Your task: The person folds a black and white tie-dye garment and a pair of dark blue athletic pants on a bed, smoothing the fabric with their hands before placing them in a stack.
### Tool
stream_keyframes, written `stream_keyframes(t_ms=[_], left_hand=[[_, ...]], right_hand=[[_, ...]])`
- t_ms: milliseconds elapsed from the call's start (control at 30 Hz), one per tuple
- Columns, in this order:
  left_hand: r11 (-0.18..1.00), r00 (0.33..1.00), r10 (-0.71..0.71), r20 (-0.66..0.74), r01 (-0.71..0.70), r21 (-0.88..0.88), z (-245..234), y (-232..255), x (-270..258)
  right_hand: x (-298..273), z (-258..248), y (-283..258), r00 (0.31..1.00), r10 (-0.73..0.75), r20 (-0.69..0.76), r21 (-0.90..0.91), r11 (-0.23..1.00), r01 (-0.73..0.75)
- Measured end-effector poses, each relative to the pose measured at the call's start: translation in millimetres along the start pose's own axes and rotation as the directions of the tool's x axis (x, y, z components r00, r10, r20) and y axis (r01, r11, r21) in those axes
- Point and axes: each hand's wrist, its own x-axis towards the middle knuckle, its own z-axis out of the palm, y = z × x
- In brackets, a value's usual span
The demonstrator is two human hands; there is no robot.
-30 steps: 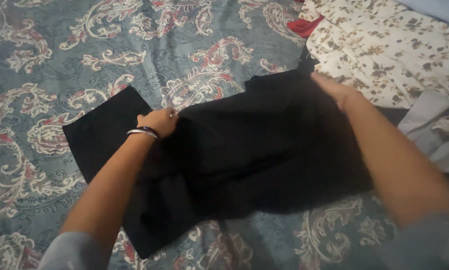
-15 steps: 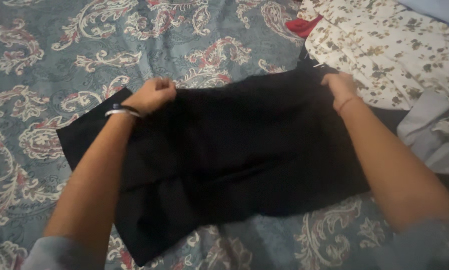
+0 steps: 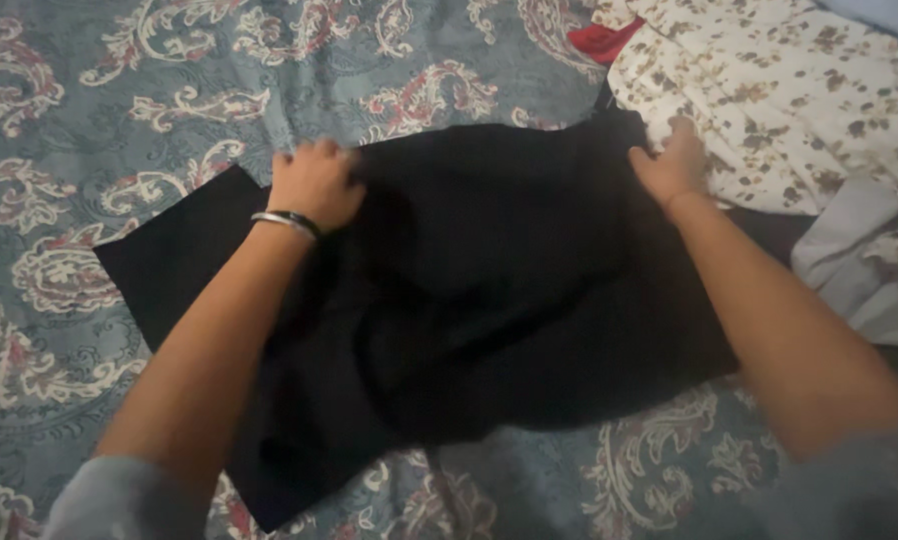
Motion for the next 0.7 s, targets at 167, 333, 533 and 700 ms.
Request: stream_keyframes(t_ms=[167,333,533,700], left_hand=[[0.997,0.999,0.043,-0.02,-0.044,-0.063,11,21,-50],[0.941,0.948,0.291,-0.126,-0.308,-0.141,-3,73,-93],[0.762,0.736,0.643,0.212,-0.584,-0.28,-24,140,-141],[0.73,0.535,0.616,0.578,-0.663,-0.165,-20,173,-170]], right_hand=[[-55,-42,-42,0.91,-0.411,-0.056,-0.293,0.878,0.378],[-116,-88,-81,0.721,-0.656,0.222,-0.276,0.667,0.692],[-192,-133,-83,0.383,-0.736,0.559,-0.058,0.426,0.903],[-236,-153,-66,0.246,-0.592,0.768,-0.001,0.383,0.924]])
